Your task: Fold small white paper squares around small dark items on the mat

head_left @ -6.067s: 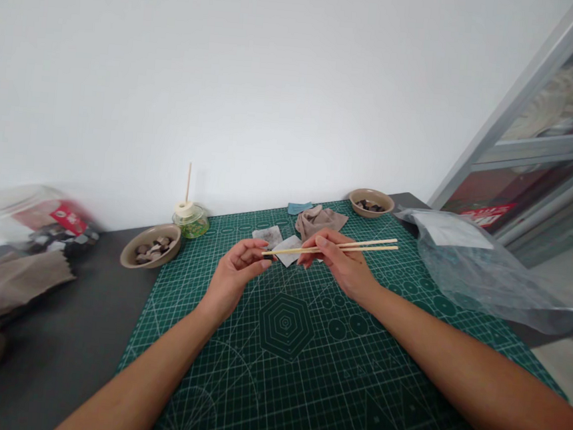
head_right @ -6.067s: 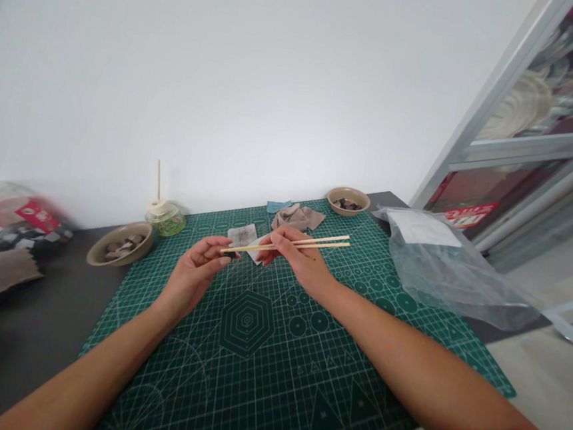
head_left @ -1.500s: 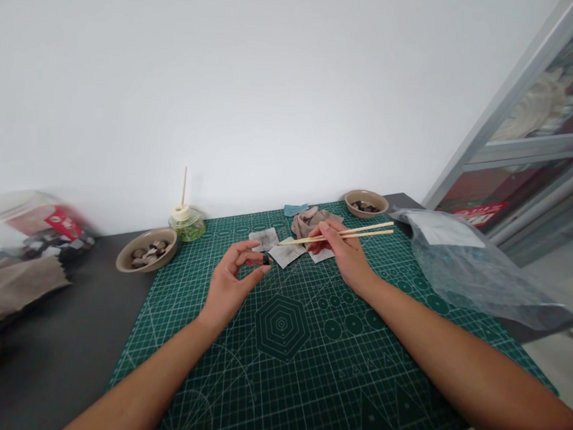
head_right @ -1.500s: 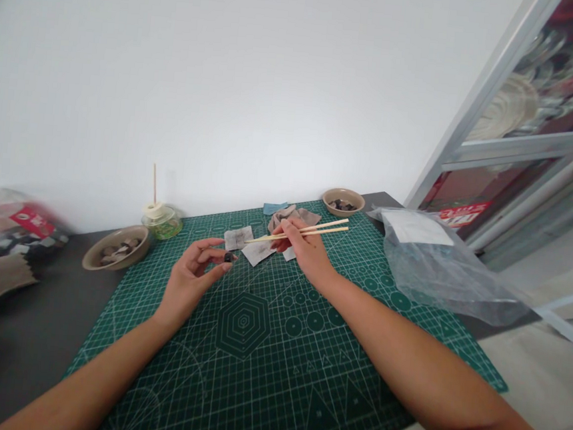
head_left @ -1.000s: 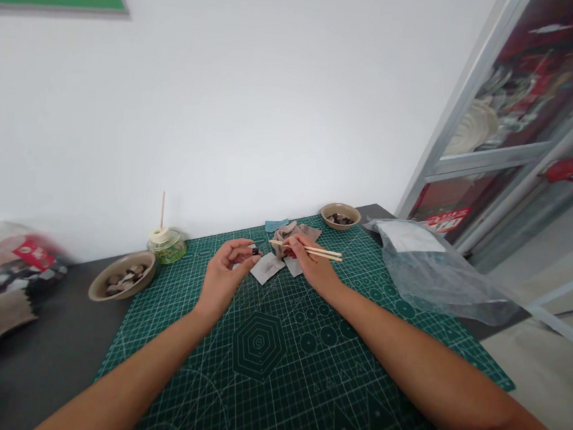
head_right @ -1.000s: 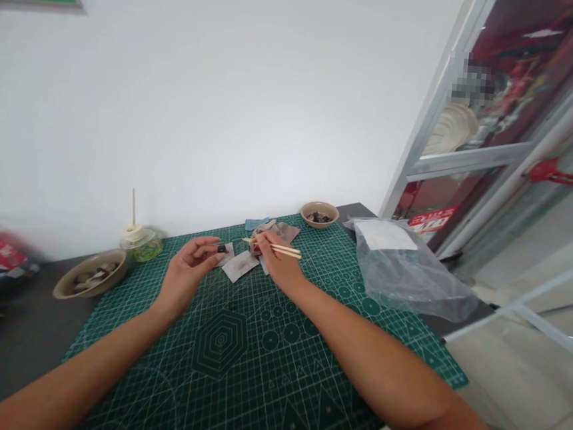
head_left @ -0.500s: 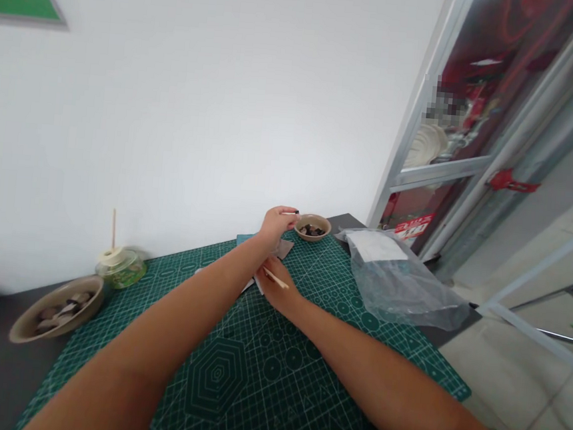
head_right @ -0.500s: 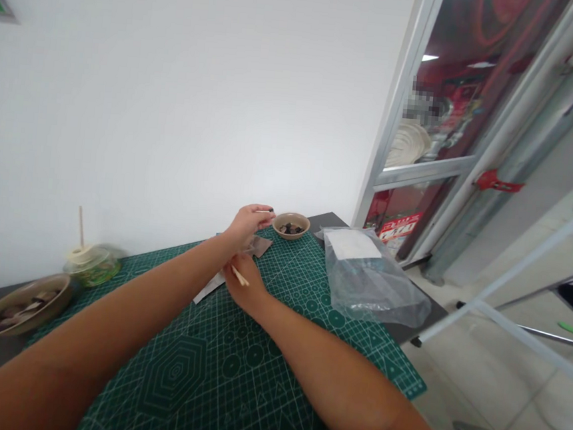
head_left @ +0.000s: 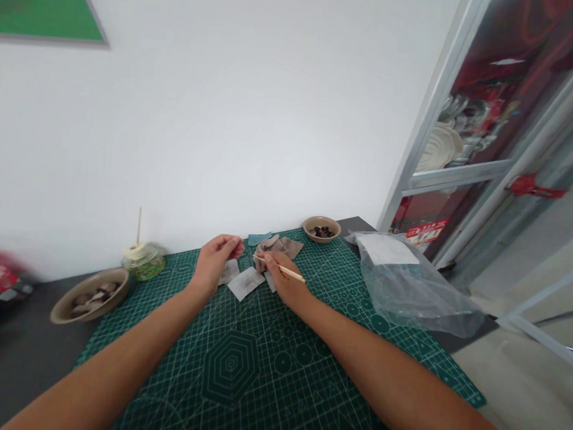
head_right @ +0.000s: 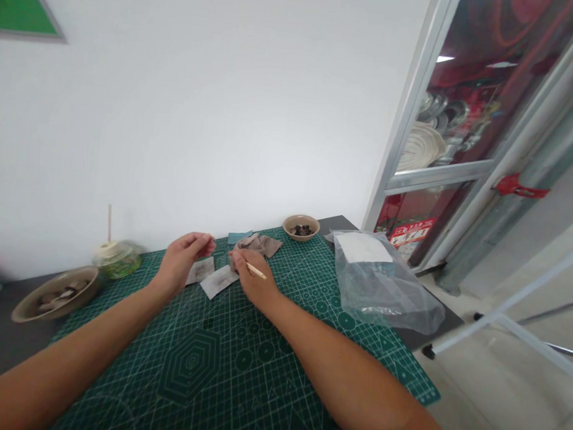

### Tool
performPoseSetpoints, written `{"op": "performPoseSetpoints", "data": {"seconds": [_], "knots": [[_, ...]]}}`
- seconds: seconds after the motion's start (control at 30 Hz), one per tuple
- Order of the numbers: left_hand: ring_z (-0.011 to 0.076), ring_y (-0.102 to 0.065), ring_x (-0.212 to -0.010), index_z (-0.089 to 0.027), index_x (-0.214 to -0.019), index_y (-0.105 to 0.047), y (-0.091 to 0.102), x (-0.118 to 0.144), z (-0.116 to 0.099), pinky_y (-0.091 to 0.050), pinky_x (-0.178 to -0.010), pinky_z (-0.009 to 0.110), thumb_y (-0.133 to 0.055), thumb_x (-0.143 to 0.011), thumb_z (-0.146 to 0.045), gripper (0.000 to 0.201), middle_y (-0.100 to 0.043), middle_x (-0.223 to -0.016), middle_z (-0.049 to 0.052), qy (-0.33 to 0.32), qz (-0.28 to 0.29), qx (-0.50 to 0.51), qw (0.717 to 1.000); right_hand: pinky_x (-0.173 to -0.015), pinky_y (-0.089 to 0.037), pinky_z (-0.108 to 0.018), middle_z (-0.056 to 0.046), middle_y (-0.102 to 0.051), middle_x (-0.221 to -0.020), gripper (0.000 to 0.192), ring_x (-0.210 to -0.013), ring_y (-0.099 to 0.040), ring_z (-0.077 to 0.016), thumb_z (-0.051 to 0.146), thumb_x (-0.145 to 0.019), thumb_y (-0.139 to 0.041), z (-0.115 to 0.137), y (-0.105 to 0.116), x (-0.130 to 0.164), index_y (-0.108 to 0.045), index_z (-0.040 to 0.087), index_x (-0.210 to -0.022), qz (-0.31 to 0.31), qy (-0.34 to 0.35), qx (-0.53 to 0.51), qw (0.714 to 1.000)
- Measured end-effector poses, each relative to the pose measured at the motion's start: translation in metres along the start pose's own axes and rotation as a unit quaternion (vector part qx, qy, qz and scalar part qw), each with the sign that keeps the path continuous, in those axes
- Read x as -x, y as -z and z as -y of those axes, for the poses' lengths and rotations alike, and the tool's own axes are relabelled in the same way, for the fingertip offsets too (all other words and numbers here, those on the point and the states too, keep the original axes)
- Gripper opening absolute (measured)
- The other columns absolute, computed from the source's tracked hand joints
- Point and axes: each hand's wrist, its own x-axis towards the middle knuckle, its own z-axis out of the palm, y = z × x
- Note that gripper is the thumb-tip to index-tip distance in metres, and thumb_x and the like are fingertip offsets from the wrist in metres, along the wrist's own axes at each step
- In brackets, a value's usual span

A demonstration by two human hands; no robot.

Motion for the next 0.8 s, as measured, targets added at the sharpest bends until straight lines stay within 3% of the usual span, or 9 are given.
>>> {"op": "performPoseSetpoints", "data": {"seconds": [0.1, 0.23, 0.37, 0.5, 0.63, 0.8], "knots": [[0.0121, -0.054, -0.055, -0.014, -0.069, -0.067, 0.046, 0.039, 0.009, -0.043, -0.057, 0.023, -0.075, -0.064, -0.042, 0.03, -0.062, -0.059, -0.001, 0.006, -0.037, -0.017, 0.999, -0.085, -0.041, -0.036, -0.007, -0.064, -0.09, 0.044, -0.089, -0.057, -0.0212, 0.046, -0.097, -0.029, 0.003, 0.0, 0.003, -0.065, 0.02, -0.099, 0.014, 0.005, -0.004, 1.0], [0.012, -0.052, -0.051, -0.014, -0.068, -0.066, 0.073, 0.07, 0.019, -0.041, -0.052, 0.023, -0.073, -0.066, -0.044, 0.031, -0.061, -0.056, 0.0, 0.017, -0.056, -0.022, 0.998, -0.084, -0.042, -0.038, -0.006, -0.061, -0.085, 0.043, -0.087, -0.055, -0.0223, 0.046, -0.097, -0.03, 0.011, -0.002, 0.008, -0.065, 0.022, -0.101, 0.016, 0.039, 0.01, 0.999], [0.0118, -0.05, -0.049, -0.016, -0.066, -0.065, 0.075, 0.076, 0.023, -0.04, -0.051, 0.023, -0.07, -0.068, -0.043, 0.028, -0.059, -0.053, -0.001, 0.017, -0.04, -0.023, 0.999, -0.083, -0.043, -0.038, -0.006, -0.062, -0.09, 0.038, -0.087, -0.056, -0.0221, 0.042, -0.097, -0.033, 0.031, -0.012, 0.006, -0.065, 0.021, -0.1, 0.044, 0.056, 0.019, 0.997], [0.0109, -0.045, -0.044, -0.016, -0.056, -0.06, 0.072, 0.073, 0.023, -0.037, -0.048, 0.023, -0.064, -0.072, -0.05, 0.037, -0.054, -0.047, -0.002, 0.021, -0.024, -0.022, 0.999, -0.08, -0.044, -0.034, -0.006, -0.062, -0.091, 0.032, -0.084, -0.058, -0.0192, 0.038, -0.096, -0.036, 0.061, -0.036, -0.026, -0.062, 0.021, -0.104, 0.095, 0.074, 0.019, 0.993], [0.0106, -0.042, -0.04, -0.017, -0.051, -0.057, 0.074, 0.073, 0.025, -0.033, -0.044, 0.022, -0.061, -0.07, -0.059, 0.046, -0.049, -0.042, -0.002, 0.027, -0.042, -0.03, 0.998, -0.069, -0.045, -0.028, -0.002, -0.059, -0.079, 0.031, -0.072, -0.057, -0.015, 0.033, -0.096, -0.034, 0.083, -0.078, -0.075, -0.058, 0.019, -0.109, 0.099, 0.106, -0.026, 0.989], [0.0098, -0.039, -0.038, -0.017, -0.046, -0.053, 0.085, 0.072, 0.024, -0.029, -0.041, 0.022, -0.06, -0.069, -0.061, 0.05, -0.045, -0.039, -0.003, 0.033, -0.082, -0.042, 0.995, -0.063, -0.041, -0.025, 0.001, -0.059, -0.071, 0.028, -0.064, -0.055, -0.0138, 0.033, -0.095, -0.038, 0.091, -0.136, -0.112, -0.055, 0.02, -0.114, 0.13, 0.121, 0.048, 0.983]]}}
